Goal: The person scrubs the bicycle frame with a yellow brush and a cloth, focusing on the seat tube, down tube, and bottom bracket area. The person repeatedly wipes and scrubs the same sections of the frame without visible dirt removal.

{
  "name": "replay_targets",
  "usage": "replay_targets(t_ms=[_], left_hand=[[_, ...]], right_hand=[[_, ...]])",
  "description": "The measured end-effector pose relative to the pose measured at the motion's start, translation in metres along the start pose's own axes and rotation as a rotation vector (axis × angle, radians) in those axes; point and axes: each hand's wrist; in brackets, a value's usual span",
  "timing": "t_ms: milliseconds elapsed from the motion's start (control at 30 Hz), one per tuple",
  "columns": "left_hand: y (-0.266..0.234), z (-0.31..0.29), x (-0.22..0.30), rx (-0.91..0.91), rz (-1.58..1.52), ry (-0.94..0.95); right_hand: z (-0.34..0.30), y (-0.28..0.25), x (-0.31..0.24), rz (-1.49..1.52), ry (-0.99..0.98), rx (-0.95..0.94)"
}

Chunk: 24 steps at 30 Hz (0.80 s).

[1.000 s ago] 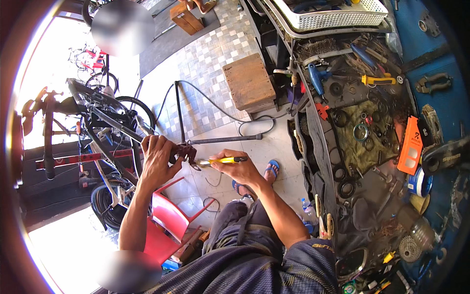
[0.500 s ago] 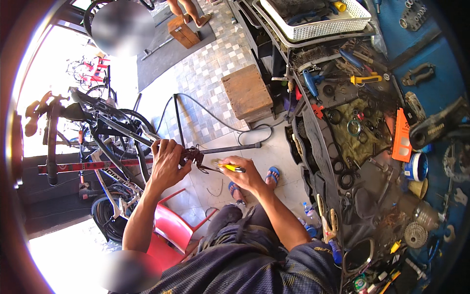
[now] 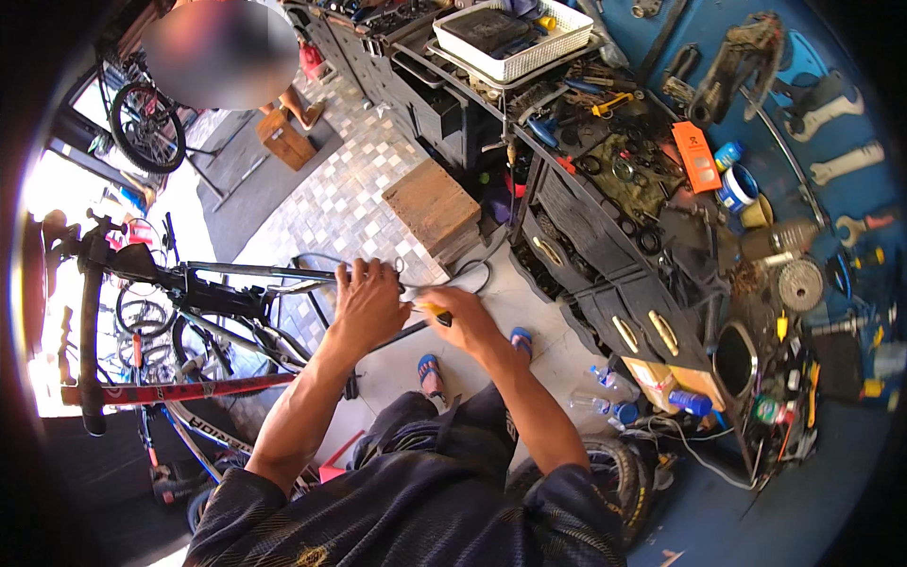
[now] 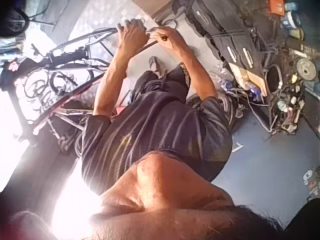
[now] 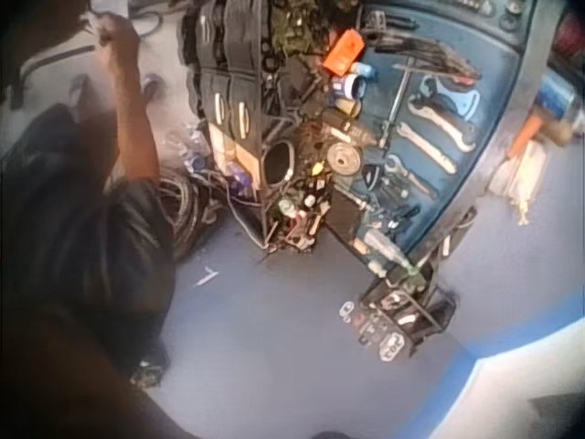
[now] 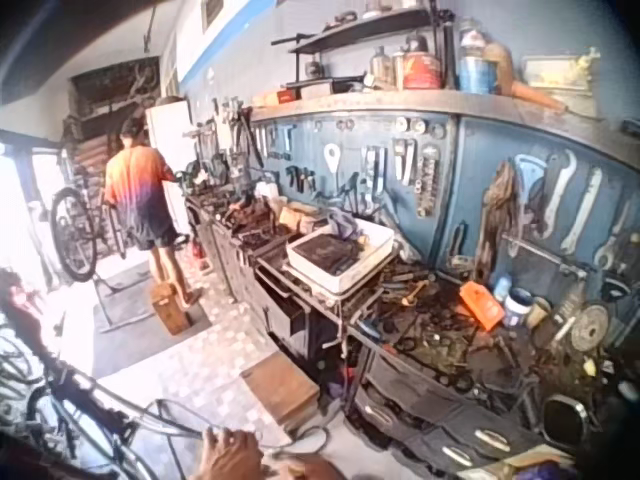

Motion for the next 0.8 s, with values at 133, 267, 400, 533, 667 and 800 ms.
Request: replay_targets(t_ms=[133, 267, 400, 533, 667, 800], left_hand=[[-0.035, -0.011, -0.041, -0.045, -0.396, 0.16], [-0.069, -0.013, -0.104, 0.195, -0.485, 0.249], [-0.075, -0.016, -0.143, 0.188, -0.503, 0.212], [-0.069, -0.027, -0.157, 0.183, -0.335, 0.244], [-0.064, -0.056, -0.157, 0.367, -0.312, 0.259], [-0.06, -0.109, -0.149, 0.511, -0.33, 0.333]], right_hand=[[-0.049, -0.012, -0.011, 0.186, 0.296, 0.406], [-0.121, 0.007, -0.009, 0.416, 0.592, 0.582], [-0.168, 0.06, 0.001, 0.501, 0.68, 0.551], [-0.197, 0.107, -0.006, 0.618, 0.717, 0.478], [-0.231, 0.144, -0.019, 0.821, 0.743, 0.489], [-0.245, 0.173, -0.029, 0.741, 0.652, 0.482]])
Point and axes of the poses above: each hand's wrist, its own z-axis towards the middle knuckle, its own y-axis out of the palm, x = y × z, and after that the axes turned 11 degrees about y, right-handed
